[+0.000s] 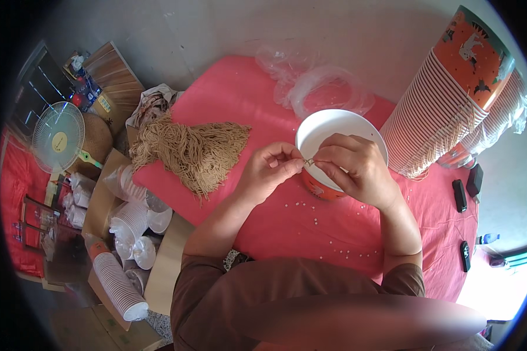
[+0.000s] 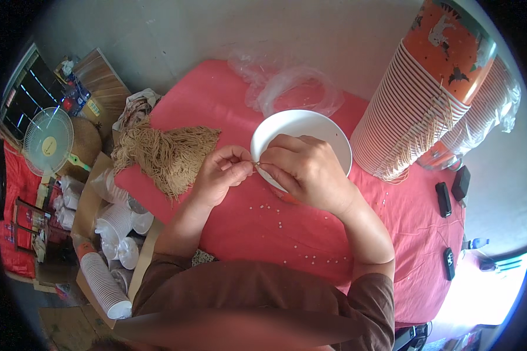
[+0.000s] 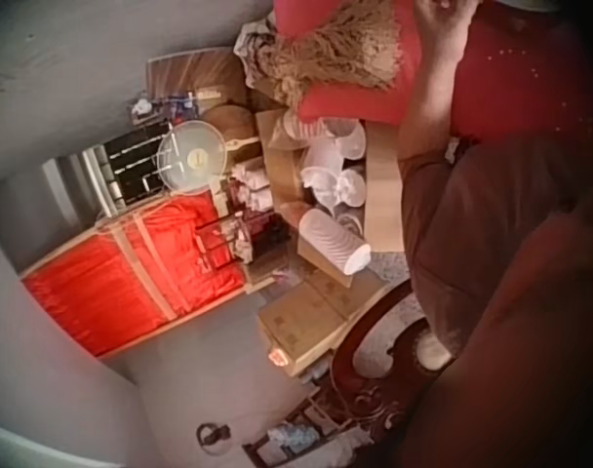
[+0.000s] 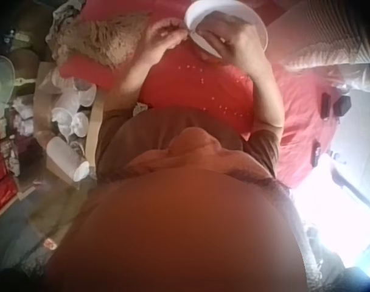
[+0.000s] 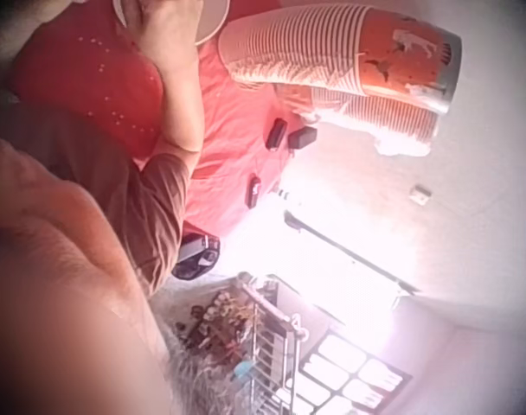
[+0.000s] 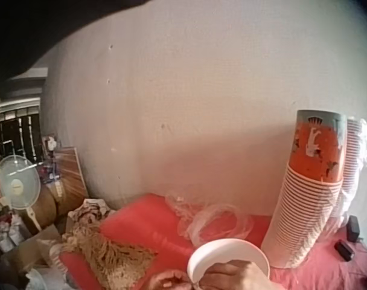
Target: Packing stacks of paper bowls into plastic bags for shipment.
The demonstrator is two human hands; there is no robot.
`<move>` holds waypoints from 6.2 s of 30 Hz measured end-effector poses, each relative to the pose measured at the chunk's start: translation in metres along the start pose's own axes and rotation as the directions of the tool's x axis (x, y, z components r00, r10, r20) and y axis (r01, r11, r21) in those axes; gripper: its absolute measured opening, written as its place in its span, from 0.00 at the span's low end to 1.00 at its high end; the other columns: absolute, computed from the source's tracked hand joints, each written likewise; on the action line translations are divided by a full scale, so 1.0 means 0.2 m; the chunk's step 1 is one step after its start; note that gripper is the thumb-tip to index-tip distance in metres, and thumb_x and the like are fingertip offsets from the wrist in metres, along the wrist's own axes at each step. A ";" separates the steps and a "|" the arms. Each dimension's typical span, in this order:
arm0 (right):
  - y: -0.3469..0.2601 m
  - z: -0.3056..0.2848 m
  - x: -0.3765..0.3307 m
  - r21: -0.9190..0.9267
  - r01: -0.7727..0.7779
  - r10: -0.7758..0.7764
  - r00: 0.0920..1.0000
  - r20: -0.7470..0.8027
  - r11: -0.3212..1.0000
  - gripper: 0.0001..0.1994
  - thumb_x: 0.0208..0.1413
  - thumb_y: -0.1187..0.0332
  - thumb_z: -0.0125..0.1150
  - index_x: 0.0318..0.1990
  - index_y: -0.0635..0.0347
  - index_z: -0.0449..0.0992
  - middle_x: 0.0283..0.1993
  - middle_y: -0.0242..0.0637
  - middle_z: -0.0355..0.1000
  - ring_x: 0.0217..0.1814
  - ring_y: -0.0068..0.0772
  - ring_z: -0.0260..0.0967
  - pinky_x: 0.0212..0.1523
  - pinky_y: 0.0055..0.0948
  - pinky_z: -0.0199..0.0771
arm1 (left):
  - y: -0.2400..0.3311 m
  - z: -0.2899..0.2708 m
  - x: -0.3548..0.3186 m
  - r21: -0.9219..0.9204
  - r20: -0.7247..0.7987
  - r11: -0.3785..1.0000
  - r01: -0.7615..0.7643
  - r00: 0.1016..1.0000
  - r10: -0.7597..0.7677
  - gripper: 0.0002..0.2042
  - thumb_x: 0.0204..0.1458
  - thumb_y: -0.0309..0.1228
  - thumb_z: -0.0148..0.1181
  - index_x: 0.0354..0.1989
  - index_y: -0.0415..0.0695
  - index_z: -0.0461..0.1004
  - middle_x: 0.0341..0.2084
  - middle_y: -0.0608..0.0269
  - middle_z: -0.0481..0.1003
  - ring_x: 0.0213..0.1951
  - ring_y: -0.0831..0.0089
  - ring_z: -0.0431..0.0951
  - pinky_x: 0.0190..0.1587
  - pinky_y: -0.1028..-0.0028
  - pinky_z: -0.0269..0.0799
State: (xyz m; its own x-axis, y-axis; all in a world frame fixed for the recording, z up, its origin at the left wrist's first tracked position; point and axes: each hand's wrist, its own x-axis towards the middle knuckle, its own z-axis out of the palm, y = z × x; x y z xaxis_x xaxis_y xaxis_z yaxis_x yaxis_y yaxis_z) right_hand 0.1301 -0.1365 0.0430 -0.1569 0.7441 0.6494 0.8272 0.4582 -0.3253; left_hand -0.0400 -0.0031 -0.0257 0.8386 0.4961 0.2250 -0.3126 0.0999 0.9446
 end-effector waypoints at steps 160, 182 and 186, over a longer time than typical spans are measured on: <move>0.06 -0.16 -0.06 -0.638 0.084 -0.228 0.963 -0.146 0.765 0.12 0.37 0.75 0.63 0.35 0.61 0.74 0.31 0.34 0.69 0.29 0.33 0.69 0.28 0.32 0.68 | -0.05 0.11 0.02 0.717 0.257 0.413 -0.561 0.764 0.592 0.05 0.44 0.25 0.63 0.28 0.44 0.73 0.39 0.59 0.71 0.45 0.60 0.70 0.57 0.55 0.62; 0.12 -0.08 -0.06 -0.698 0.111 -0.179 0.984 -0.026 0.707 0.12 0.40 0.70 0.58 0.35 0.60 0.73 0.31 0.33 0.67 0.34 0.33 0.69 0.33 0.31 0.72 | -0.05 0.08 0.03 0.650 0.257 0.527 -0.547 0.811 0.525 0.04 0.46 0.23 0.65 0.31 0.41 0.77 0.38 0.56 0.74 0.44 0.61 0.73 0.52 0.62 0.68; 0.18 -0.02 -0.08 -0.757 0.085 -0.069 0.996 0.053 0.648 0.05 0.42 0.69 0.58 0.27 0.55 0.68 0.29 0.31 0.66 0.35 0.30 0.69 0.34 0.29 0.73 | -0.04 0.06 0.02 0.678 0.275 0.499 -0.541 0.815 0.510 0.04 0.47 0.24 0.64 0.31 0.41 0.77 0.39 0.56 0.74 0.44 0.61 0.72 0.55 0.58 0.65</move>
State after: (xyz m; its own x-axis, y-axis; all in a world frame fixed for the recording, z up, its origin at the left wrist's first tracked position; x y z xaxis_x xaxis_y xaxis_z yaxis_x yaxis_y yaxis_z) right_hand 0.1650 -0.1328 0.0233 -0.2417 0.7354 0.6331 0.9312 -0.0078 0.3645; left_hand -0.0280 -0.0115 -0.0299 0.6465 0.2182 0.7310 -0.3070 -0.8028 0.5111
